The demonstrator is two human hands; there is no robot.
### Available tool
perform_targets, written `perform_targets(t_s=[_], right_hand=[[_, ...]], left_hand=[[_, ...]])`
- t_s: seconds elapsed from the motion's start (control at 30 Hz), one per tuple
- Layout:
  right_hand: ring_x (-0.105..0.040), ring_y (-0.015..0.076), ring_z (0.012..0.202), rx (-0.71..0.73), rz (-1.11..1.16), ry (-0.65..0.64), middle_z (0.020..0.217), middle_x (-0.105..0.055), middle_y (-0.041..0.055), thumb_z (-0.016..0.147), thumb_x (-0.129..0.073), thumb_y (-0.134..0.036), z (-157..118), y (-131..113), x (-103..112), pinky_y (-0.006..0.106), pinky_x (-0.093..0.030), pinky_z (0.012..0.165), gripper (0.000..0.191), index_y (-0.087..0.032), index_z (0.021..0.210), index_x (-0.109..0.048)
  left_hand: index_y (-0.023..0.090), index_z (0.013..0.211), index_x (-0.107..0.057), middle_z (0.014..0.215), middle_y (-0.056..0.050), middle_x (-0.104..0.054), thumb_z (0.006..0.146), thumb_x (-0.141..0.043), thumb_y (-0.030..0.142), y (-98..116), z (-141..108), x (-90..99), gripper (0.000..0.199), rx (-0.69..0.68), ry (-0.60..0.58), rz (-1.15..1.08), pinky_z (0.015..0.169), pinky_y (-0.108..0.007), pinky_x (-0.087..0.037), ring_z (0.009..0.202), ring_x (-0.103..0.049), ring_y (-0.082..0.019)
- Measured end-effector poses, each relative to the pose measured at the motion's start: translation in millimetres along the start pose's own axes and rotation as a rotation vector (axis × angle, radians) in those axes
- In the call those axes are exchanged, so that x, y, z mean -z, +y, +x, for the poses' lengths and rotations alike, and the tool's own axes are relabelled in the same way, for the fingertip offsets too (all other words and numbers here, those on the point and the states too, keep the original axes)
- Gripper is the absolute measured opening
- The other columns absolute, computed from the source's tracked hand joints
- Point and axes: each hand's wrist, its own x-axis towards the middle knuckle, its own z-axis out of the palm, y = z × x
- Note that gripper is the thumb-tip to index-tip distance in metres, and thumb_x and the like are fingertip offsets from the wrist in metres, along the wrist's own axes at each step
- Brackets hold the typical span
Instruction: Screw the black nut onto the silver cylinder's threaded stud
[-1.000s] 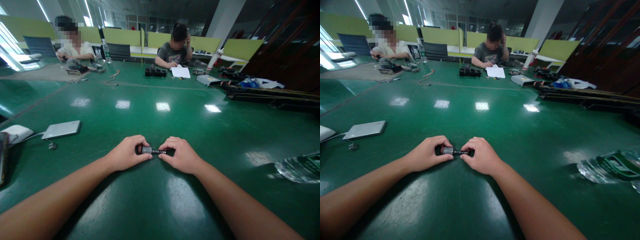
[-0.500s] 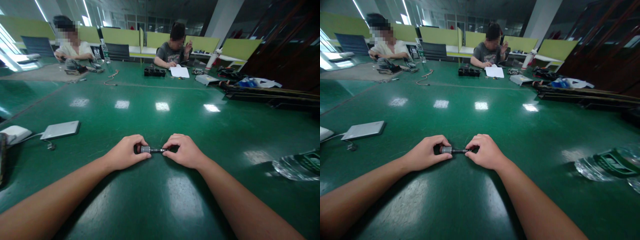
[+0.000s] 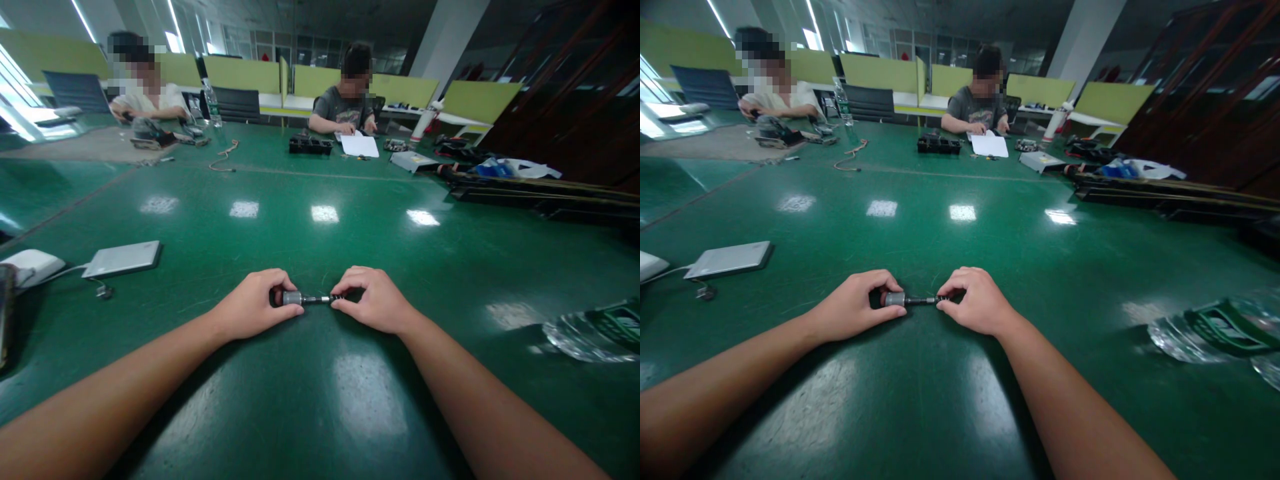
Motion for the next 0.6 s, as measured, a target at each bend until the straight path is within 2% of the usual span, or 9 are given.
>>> perform_targets(t_s=[0.37, 0.6], right_hand=[[-0.062, 0.0153, 0.073, 0.029, 0.034, 0.009, 0.077, -0.071, 0.0012, 0.075, -0.075, -0.019, 1, -5, -10, 0.031, -0.045, 0.074, 0.010, -0.020, 0.085, -0.073], [-0.061, 0.0164, 0.077, 0.066, 0.051, -0.013, 0.081, -0.072, 0.0017, 0.079, -0.072, -0.018, 1, -21, -23, 0.033, -0.044, 0.078, 0.012, -0.021, 0.091, -0.073]], left_hand=[[0.017, 0.089, -0.066, 0.078, -0.001, -0.064, 0.080, -0.070, 0.042, -1, 0, 1.6, 0.027, -0.037, -0.007, -0.023, 0.065, -0.027, -0.044, 0.070, -0.059, -0.016], [0.018, 0.093, -0.065, 0.081, -0.001, -0.065, 0.077, -0.073, 0.033, -2, -1, 0.5, 0.023, -0.059, -0.025, -0.013, 0.067, -0.027, -0.044, 0.073, -0.060, -0.016]])
